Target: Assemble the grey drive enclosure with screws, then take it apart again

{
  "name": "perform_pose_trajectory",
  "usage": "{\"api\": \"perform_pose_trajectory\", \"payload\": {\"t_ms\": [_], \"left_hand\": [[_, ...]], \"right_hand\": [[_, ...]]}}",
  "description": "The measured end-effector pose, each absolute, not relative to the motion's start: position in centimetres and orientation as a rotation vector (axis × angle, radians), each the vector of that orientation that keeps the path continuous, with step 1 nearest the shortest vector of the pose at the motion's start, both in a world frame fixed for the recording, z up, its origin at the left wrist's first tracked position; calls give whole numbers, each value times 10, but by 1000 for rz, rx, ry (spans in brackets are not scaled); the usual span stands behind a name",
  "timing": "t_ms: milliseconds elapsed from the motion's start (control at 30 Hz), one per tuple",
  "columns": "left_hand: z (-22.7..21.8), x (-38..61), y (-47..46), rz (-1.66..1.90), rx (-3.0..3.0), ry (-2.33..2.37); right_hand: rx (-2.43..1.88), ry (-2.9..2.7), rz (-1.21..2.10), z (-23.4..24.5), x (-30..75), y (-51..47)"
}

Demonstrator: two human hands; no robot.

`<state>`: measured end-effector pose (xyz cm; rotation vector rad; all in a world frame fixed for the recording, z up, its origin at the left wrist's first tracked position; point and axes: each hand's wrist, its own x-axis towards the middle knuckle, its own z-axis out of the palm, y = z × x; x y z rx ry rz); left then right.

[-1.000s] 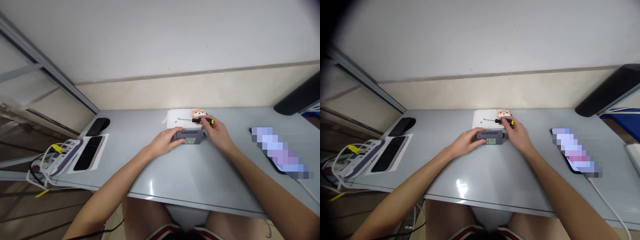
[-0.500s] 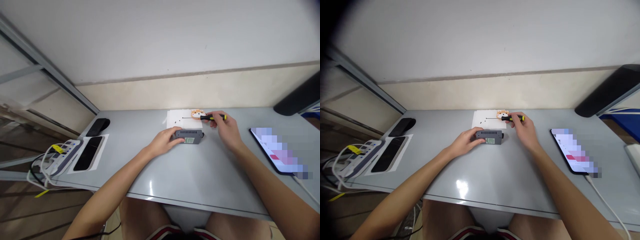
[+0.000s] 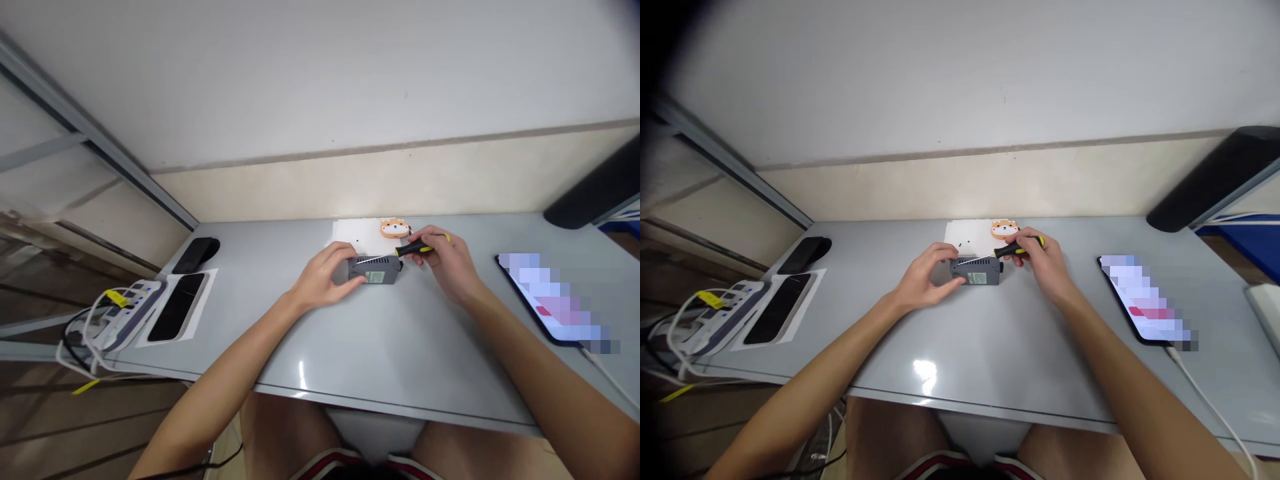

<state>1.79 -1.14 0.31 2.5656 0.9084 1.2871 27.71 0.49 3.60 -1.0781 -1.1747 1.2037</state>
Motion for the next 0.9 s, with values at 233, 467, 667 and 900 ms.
{"api": "perform_pose_trajectory", "payload": {"t_ms": [233,467,667,900], "left_hand": [[5,19,-11,1370,2704,880],[4,18,-10,1342,2731,902],[7,20,-11,1396,2685,853],[7,22,-13,1409,2651,864]], "right_hand": [[-1058,-1219,1207,34,279,5],[-1088,-1239,1179,41,277,3],[-1117,-1173,1112,45,277,4],[-1491,-1269,997,41,268,6]]}}
